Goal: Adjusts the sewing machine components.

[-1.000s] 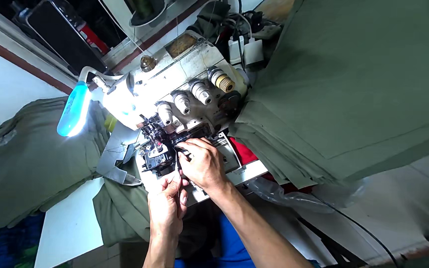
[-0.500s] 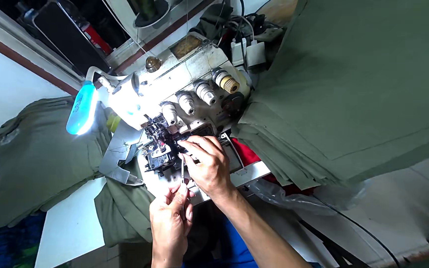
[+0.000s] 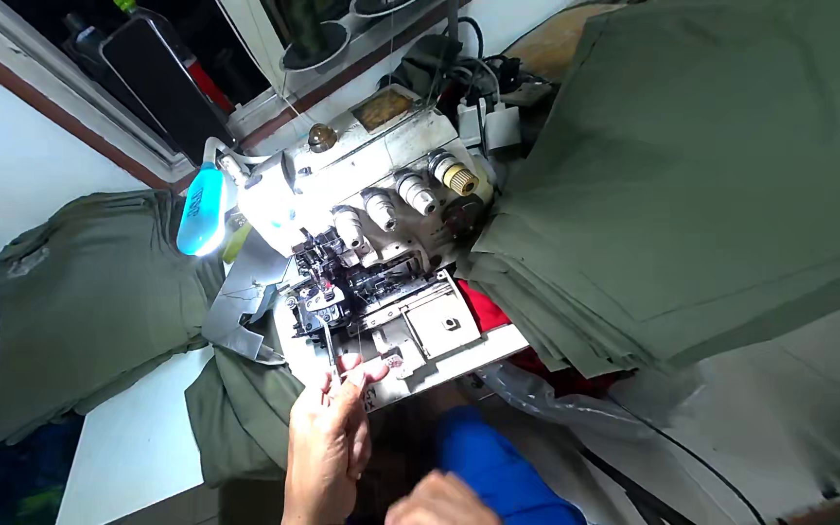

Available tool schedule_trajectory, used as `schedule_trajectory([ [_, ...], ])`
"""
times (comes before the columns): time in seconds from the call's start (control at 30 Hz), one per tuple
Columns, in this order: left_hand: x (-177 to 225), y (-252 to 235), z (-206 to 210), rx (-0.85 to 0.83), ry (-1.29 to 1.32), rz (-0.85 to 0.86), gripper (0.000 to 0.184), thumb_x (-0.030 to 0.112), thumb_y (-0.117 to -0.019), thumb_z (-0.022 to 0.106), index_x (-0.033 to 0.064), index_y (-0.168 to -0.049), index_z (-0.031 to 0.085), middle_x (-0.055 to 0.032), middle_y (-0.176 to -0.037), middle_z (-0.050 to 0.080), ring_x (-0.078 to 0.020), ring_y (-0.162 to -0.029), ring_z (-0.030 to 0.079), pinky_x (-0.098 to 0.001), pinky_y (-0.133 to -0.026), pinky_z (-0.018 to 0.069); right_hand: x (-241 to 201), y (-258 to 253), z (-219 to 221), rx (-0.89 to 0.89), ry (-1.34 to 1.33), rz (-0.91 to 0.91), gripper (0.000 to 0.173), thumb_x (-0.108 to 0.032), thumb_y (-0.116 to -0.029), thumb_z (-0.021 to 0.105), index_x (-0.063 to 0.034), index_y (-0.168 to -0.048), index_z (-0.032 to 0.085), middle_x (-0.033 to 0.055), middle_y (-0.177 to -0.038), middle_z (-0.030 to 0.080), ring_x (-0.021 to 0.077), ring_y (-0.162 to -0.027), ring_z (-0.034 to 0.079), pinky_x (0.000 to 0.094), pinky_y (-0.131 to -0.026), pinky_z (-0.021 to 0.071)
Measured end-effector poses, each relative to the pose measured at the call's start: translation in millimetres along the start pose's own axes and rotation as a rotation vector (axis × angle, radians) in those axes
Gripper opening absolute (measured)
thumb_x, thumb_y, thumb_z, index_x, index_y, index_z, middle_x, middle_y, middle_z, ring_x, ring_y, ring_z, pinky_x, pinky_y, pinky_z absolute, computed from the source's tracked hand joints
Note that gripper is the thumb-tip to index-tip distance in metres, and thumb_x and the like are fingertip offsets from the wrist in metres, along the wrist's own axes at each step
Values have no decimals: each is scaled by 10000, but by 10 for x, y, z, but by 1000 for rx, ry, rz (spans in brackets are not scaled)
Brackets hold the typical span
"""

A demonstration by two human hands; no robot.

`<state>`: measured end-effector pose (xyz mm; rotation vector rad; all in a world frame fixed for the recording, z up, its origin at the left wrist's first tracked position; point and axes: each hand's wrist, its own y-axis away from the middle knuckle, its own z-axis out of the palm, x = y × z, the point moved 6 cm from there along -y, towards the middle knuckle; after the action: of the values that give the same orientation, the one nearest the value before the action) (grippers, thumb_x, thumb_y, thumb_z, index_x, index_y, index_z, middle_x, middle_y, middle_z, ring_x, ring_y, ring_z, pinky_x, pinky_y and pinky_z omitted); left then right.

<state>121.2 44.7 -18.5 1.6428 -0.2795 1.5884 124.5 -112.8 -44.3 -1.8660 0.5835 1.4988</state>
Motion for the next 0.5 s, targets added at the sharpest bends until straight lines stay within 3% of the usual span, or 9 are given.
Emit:
schedule_trajectory([
  [0.07,1,26,13,36,16,1,192,36,-1056,466,-49,-1146,612,-82,-712,620,-35,-362,402,-169,-304,344,139,143,165,-151,-34,-37,183,-175,-940,714,-1,-903,755,152,-952,751,306,-938,710,468,-875,551],
  [0.13,1,100,-25,78,-23,35,134,25,-1034,504,-38,-1041,622,-31,-594,513,-35,-359,370,-172,-303,318,215,54,136,-221,10,-38,181,-140,-831,808,24,-885,752,192,-950,742,341,-924,719,499,-847,561],
  [0.17,-2,146,-62,85,-43,62,118,21,-1022,526,-33,-1017,631,-25,-579,496,-37,-364,358,-175,-309,302,212,-5,63,-228,48,-27,186,-148,-838,812,16,-909,761,183,-967,747,329,-933,725,503,-850,567],
  [0.2,-5,188,-103,87,-59,86,108,17,-1013,541,-31,-1004,638,-23,-573,493,-38,-369,355,-176,-315,293,193,-56,-35,-208,101,-21,185,-194,-902,765,-17,-952,770,138,-989,758,279,-947,733,478,-863,581],
  [0.27,-16,244,-177,80,-86,110,104,18,-1005,553,-27,-1010,646,-15,-574,497,-35,-378,359,-176,-325,295,84,-270,-300,-32,234,-24,209,-239,-1006,643,-79,-1001,778,43,-996,769,165,-930,742,391,-850,617],
  [0.33,-35,273,-212,79,-88,108,103,18,-1002,555,-20,-1016,650,-9,-577,490,-33,-380,360,-174,-325,295,105,-661,-523,243,403,-16,190,-204,-969,647,-87,-1059,767,39,-980,753,138,-796,719,347,-715,621],
  [0.37,-46,281,-210,76,-87,100,94,21,-1002,563,-15,-1011,649,-6,-576,489,-31,-381,359,-174,-326,294,141,-874,-566,279,449,47,233,-205,-953,673,-62,-1122,747,74,-1015,741,174,-778,704,382,-712,610],
  [0.43,-63,279,-181,50,-90,81,99,30,-1003,568,-17,-1025,651,2,-571,472,-32,-383,353,-181,-331,298,269,-1259,-531,126,390,309,369,-271,-972,703,-58,-1273,677,71,-1054,726,205,-864,690,439,-832,567],
  [0.5,-56,260,-147,11,-96,72,157,28,-1004,555,-29,-1088,674,17,-559,443,-32,-381,339,-189,-334,301,405,-1506,-426,-72,294,507,297,-307,-1009,649,-139,-1250,692,-1,-902,741,130,-806,700,381,-805,567],
])
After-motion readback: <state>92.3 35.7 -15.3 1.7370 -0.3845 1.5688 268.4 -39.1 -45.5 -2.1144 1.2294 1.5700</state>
